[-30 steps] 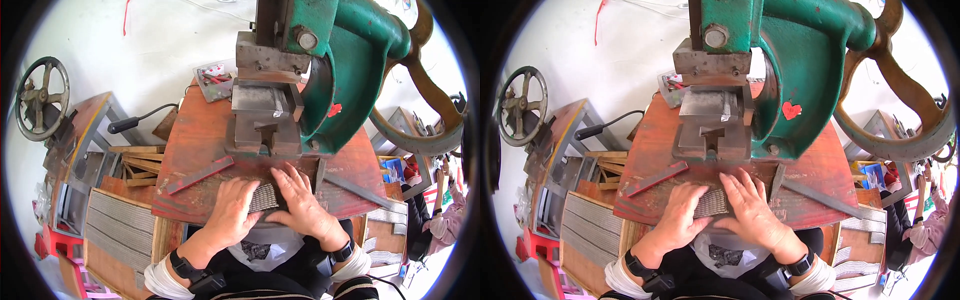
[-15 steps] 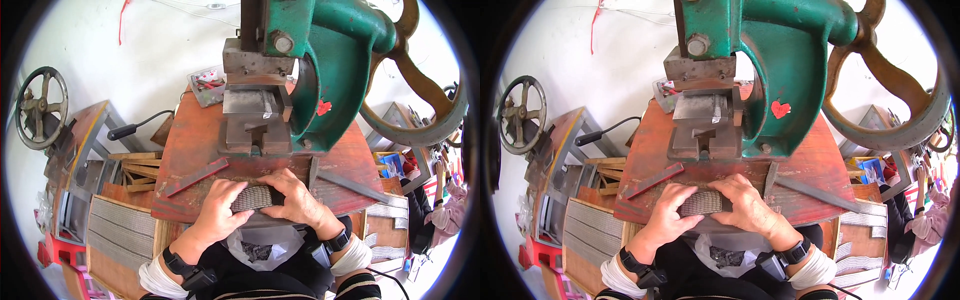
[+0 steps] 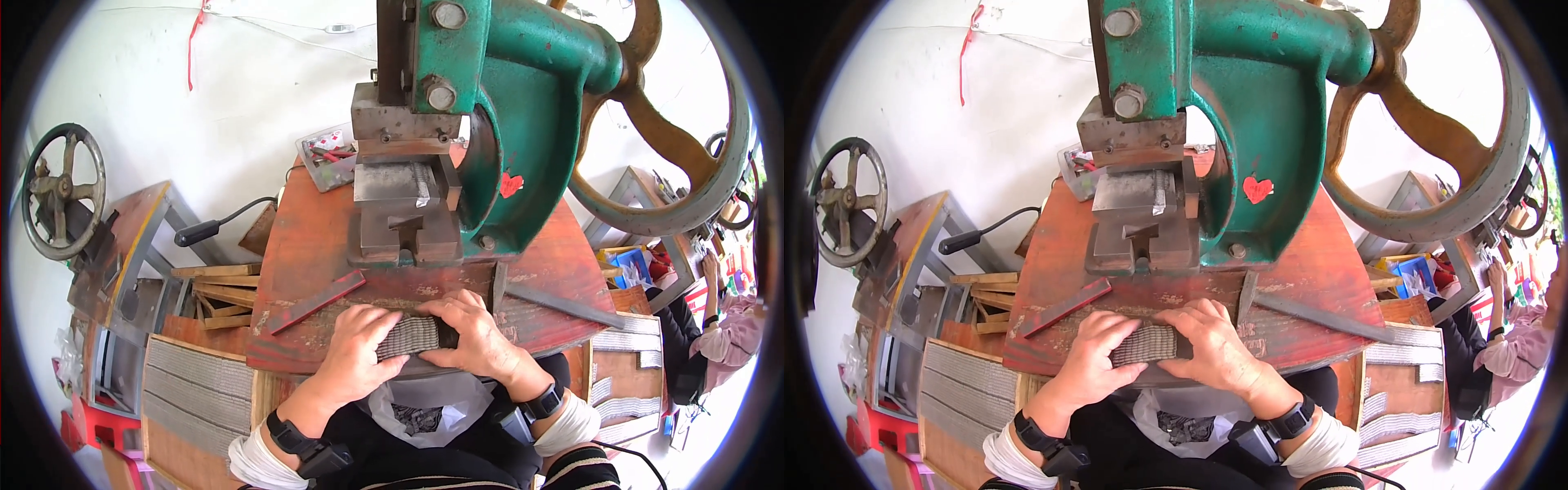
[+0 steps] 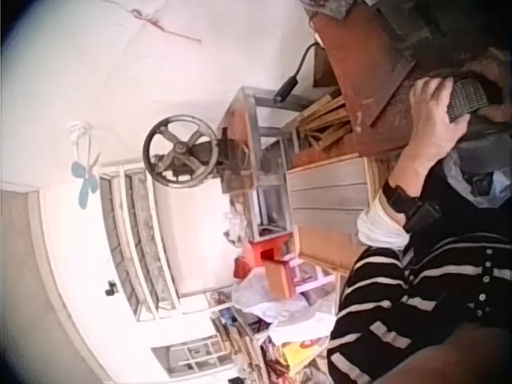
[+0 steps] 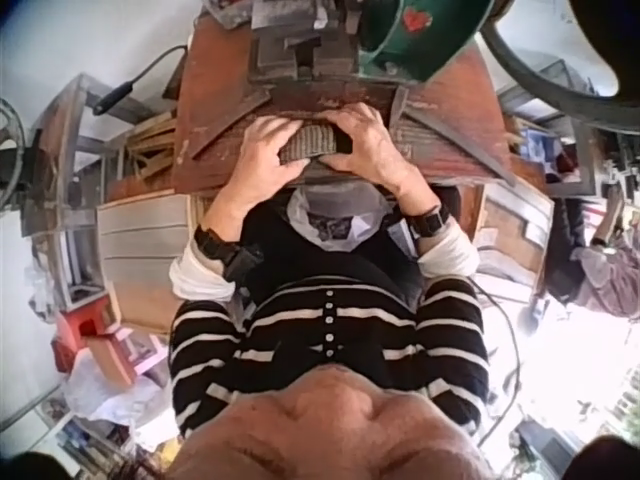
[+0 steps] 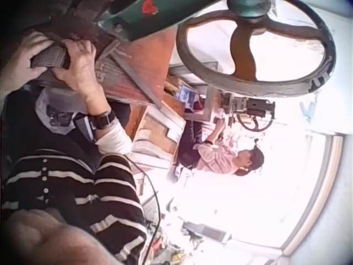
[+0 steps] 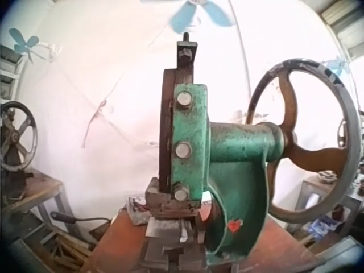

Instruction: Using a manual press and hammer to shape and assemble corrugated mesh components.

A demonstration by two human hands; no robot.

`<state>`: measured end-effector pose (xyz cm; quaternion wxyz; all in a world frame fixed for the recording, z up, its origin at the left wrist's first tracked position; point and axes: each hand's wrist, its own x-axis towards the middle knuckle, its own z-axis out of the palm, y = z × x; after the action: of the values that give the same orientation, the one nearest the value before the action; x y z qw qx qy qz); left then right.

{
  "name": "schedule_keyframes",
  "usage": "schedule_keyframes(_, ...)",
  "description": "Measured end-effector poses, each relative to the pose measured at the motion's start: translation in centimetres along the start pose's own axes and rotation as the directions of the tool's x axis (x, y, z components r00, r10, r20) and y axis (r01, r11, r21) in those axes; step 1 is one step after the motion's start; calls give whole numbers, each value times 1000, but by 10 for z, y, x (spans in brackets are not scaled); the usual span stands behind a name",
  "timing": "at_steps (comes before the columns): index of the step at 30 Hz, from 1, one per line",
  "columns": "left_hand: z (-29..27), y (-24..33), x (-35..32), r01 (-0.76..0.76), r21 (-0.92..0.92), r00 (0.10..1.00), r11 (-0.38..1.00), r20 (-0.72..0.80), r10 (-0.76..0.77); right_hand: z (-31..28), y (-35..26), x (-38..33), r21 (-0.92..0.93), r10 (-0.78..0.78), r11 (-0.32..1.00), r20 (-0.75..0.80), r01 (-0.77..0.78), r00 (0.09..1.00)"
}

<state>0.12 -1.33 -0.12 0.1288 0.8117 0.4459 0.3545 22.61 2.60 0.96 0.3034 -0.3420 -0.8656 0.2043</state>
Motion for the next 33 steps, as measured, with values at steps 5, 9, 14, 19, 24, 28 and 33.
schedule_keyframes(5, -1, 11, 6, 42, 94, 998, 995, 44, -46, 2, 2, -3, -35, -31, 999, 6, 31, 1000)
schedule_keyframes(9, 2, 8, 9, -2, 142, 998, 990, 57, -6, -5, 0, -4, 33, 5, 999, 66, -8, 998)
schedule_keyframes(14, 4, 4, 6, -18, 151, 999, 988, 41, 12, -4, -13, -21, -258, 49, 966, 72, -29, 996)
schedule_keyframes(19, 5, 4, 6, -14, 129, 1000, 992, 29, 10, 24, -25, -23, -590, 205, 795, 43, -141, 978)
schedule_keyframes(24, 4, 2, 6, -14, 118, 1000, 993, 30, 11, 24, -28, -19, -587, 219, 796, 50, -149, 974)
schedule_keyframes(28, 3, 2, 5, 0, 119, 999, 993, 31, -4, 9, -29, -15, -379, 173, 913, 35, -147, 984)
schedule_keyframes(33, 3, 4, 6, 10, 99, 999, 995, 33, -13, -6, -12, -2, -51, 34, 998, 71, -30, 997)
